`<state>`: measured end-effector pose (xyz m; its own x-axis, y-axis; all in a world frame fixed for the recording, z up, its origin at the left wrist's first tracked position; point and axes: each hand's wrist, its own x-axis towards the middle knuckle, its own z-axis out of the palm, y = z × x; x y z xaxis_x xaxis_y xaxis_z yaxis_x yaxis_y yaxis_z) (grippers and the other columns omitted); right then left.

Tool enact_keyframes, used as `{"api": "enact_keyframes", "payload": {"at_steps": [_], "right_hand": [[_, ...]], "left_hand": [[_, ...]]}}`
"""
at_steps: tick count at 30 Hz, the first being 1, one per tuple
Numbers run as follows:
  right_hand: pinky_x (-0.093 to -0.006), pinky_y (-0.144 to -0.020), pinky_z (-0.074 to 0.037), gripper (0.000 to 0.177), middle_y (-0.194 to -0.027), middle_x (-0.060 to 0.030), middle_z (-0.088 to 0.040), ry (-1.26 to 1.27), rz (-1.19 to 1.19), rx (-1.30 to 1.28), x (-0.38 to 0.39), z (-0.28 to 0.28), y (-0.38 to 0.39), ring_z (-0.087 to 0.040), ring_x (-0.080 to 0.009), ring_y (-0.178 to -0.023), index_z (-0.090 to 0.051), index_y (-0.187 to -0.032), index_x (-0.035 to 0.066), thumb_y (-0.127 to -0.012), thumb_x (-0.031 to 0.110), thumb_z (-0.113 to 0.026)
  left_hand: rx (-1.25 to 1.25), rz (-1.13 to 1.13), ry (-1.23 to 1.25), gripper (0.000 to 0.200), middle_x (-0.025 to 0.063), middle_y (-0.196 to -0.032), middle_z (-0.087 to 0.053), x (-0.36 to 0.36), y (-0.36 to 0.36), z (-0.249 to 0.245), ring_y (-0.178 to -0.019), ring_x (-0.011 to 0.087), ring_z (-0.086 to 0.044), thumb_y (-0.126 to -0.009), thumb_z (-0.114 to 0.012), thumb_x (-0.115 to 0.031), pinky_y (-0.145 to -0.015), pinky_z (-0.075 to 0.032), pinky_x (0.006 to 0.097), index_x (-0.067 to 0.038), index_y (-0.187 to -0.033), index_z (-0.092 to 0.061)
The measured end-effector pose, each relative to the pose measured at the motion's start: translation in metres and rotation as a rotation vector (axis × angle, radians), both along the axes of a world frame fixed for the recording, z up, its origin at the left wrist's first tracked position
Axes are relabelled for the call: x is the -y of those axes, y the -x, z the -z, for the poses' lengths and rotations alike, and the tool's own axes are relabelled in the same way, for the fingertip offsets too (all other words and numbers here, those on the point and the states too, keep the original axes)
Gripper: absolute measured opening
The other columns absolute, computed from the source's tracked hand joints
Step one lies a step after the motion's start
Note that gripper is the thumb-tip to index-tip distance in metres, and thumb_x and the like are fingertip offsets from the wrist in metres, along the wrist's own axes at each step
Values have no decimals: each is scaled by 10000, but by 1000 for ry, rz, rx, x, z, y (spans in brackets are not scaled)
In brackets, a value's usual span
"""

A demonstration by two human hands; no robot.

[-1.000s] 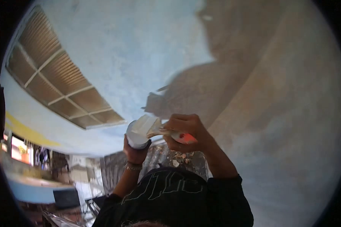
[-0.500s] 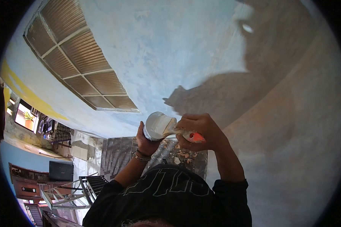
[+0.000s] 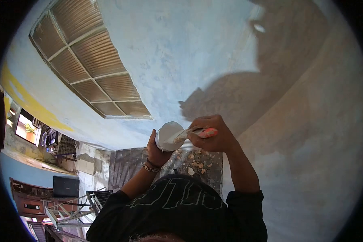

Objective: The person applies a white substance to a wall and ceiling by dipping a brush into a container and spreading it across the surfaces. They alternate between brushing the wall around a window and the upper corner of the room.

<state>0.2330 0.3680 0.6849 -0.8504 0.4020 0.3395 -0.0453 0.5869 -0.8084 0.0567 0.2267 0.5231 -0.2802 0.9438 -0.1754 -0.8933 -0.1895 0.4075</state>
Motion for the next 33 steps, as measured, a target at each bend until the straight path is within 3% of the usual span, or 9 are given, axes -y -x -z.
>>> {"api": "enact_keyframes", "payload": {"at_steps": [3, 5, 13, 15, 17, 19, 24, 26, 33], "right_hand": [[-310, -553, -477, 163, -698, -102, -645, 79, 81, 18, 1, -6, -10, -620, -177, -601, -684, -827, 12, -722, 128, -730], [-310, -562, -481, 164, -719, -103, -651, 134, 106, -33, 3, -2, -15, -616, -184, -604, -683, -832, 9, -725, 124, -731], [-304, -594, -495, 157, -787, -75, -669, -216, -104, -154, 7, -10, -15, -645, -178, -678, -686, -872, 44, -728, 89, -731], [-303, -596, -498, 167, -774, -75, -668, -241, -63, -113, 7, -23, -19, -647, -177, -670, -685, -872, 37, -729, 110, -733], [-298, -589, -495, 189, -738, -80, -661, -300, -35, -99, 5, -32, -18, -641, -171, -636, -689, -876, 34, -730, 144, -738], [-306, -611, -499, 178, -753, -83, -664, -291, -29, -65, 6, -41, -19, -639, -181, -652, -677, -877, 40, -741, 147, -718], [-305, -615, -498, 198, -763, -84, -673, -295, 28, -68, 9, -56, -27, -632, -168, -658, -681, -893, 44, -729, 150, -712], [-304, -616, -500, 205, -763, -86, -675, -373, 66, -79, 9, -63, -30, -632, -165, -659, -682, -893, 43, -720, 149, -713], [-336, -654, -525, 290, -878, -90, -640, -691, -123, -127, 9, -85, -26, -638, -246, -735, -675, -968, 47, -684, 97, -705]], "left_hand": [[78, 26, -84, 659, 178, -1347, -516, 4, 1, -10, -1248, 334, -505, -959, -453, -515, -1046, -401, 473, -6, -1377, -416], [-531, -88, 12, 635, 181, -1317, -540, 12, -5, -28, -1202, 317, -546, -895, -625, -385, -988, -453, 453, 10, -1350, -426], [-183, 53, -87, 698, 116, -1472, -394, -2, 15, -17, -1359, 337, -376, -948, -292, -591, -1115, -289, 530, -118, -1458, -349], [-965, -61, -23, 692, 134, -1449, -408, 12, 0, -48, -1336, 342, -396, -949, -302, -579, -1097, -316, 534, -102, -1448, -351], [-120, 61, -165, 715, 146, -1423, -426, -11, 17, -13, -1313, 348, -413, -936, -312, -599, -1078, -338, 534, -93, -1439, -354], [-701, -63, -142, 720, 143, -1417, -430, 3, 9, -48, -1305, 353, -416, -931, -323, -605, -1072, -341, 536, -94, -1437, -356], [40, 92, -247, 498, 128, -1357, -485, -7, 20, -37, -1237, 285, -498, -963, -480, -309, -1045, -407, 452, -53, -1375, -368], [-609, -81, -111, 506, 130, -1342, -499, 1, 12, -50, -1215, 280, -518, -938, -544, -252, -1028, -426, 444, -49, -1368, -370], [-778, -333, -60, 792, 167, -1124, -627, 2, 15, -67, -1020, 285, -632, -672, -848, -241, -892, -511, 406, 19, -1290, -427]]}}
